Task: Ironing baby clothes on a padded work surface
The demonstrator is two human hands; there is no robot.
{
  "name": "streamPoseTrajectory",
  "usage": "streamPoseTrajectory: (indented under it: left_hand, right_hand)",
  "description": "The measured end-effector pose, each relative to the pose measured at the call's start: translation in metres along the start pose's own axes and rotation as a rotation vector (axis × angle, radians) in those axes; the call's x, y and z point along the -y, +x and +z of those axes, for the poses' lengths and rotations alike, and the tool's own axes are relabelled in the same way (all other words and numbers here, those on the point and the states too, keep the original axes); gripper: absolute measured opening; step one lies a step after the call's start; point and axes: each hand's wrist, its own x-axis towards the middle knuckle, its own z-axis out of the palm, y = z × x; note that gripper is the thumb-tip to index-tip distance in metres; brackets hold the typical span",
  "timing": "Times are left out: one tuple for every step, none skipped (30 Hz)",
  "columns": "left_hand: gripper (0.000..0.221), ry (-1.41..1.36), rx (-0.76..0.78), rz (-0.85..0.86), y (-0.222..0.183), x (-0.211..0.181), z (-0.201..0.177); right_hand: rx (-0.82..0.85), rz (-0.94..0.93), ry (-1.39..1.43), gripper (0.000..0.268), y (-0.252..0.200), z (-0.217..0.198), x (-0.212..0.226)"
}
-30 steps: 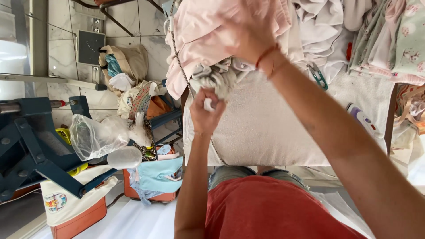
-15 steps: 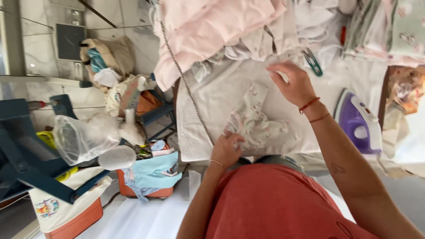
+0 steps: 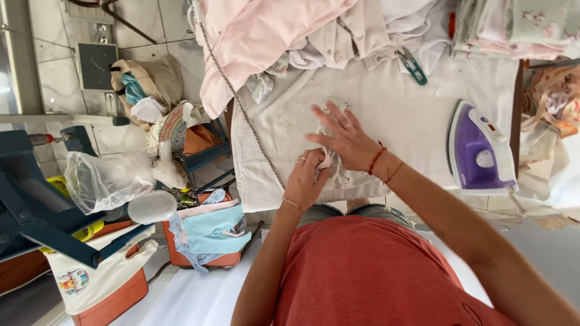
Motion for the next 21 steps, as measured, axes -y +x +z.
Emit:
streamPoseTrajectory:
  left_hand:
    - [0.017,-0.003,0.010,0.006,-0.002,-0.010,-0.005]
    - [0.017,0.051,-0.003,0.012,-0.003,-0.020,-0.010]
    - [0.018,0.104,-0.017,0.018,-0.003,-0.030,-0.016]
    - [0.018,0.109,-0.019,0.025,-0.004,-0.041,-0.031]
    - [0.029,0.082,0.003,-0.005,-0.005,-0.052,-0.046]
    - [0.042,0.049,0.030,-0.034,-0.006,-0.064,-0.060]
    - [0.042,0.049,0.032,-0.028,-0.004,-0.076,-0.073]
    - [0.054,0.192,0.279,-0.068,-0.005,-0.090,-0.086]
    - [0.069,0.334,0.527,-0.103,-0.005,-0.102,-0.099]
    - [0.069,0.337,0.523,-0.104,-0.012,-0.105,-0.105]
    - [0.046,0.485,0.691,-0.129,-0.018,-0.107,-0.111]
    - [0.030,0.635,0.858,-0.153,-0.023,-0.109,-0.116]
    - [0.030,0.640,0.853,-0.152,-0.027,-0.115,-0.124]
    - [0.025,0.583,0.893,-0.186,-0.030,-0.120,-0.131]
    - [0.019,0.525,0.932,-0.221,-0.034,-0.125,-0.137]
    - [0.019,0.521,0.939,-0.221,-0.033,-0.124,-0.143]
    - [0.027,0.438,0.892,-0.258,-0.032,-0.123,-0.148]
    - [0.040,0.362,0.839,-0.295,-0.030,-0.121,-0.155]
    - [0.040,0.365,0.842,-0.297,-0.017,-0.120,-0.158]
    - [0.045,0.418,0.787,-0.478,-0.003,-0.119,-0.158]
    - [0.051,0.470,0.721,-0.658,0.011,-0.118,-0.159]
  right_hand:
    - [-0.004,0.012,0.001,0.069,-0.002,-0.010,-0.006]
    - [-0.080,-0.141,-0.047,0.042,-0.002,-0.020,-0.011]
    - [-0.156,-0.293,-0.096,0.019,-0.003,-0.030,-0.017]
    - [-0.164,-0.295,-0.100,0.019,-0.015,-0.055,-0.016]
    - [-0.213,-0.301,-0.051,0.018,-0.027,-0.079,-0.015]
    - [-0.259,-0.301,-0.001,0.035,-0.041,-0.102,-0.015]
    - [-0.263,-0.298,-0.005,0.035,-0.057,-0.114,-0.013]
    - [-0.220,-0.285,-0.073,0.021,-0.073,-0.126,-0.011]
    - [-0.176,-0.272,-0.140,0.013,-0.090,-0.138,-0.008]
    - [-0.179,-0.276,-0.141,0.013,-0.108,-0.129,-0.007]
    - [0.190,-0.022,-0.035,0.009,-0.126,-0.120,-0.006]
    - [0.558,0.233,0.072,0.018,-0.143,-0.111,-0.006]
    - [0.552,0.231,0.069,0.018,-0.152,-0.108,-0.007]
    - [0.769,0.254,0.152,0.026,-0.164,-0.105,-0.006]
    - [0.985,0.275,0.238,0.037,-0.175,-0.101,-0.006]
    - [0.989,0.278,0.244,0.037,-0.182,-0.100,-0.016]
    - [0.920,0.323,0.397,0.022,-0.188,-0.099,-0.025]
    - [0.842,0.362,0.546,0.009,-0.192,-0.097,-0.035]
    - [0.841,0.361,0.550,0.009,-0.189,-0.094,-0.054]
    - [0.767,0.426,0.436,0.022,-0.187,-0.092,-0.074]
    - [0.688,0.487,0.326,0.038,-0.185,-0.090,-0.094]
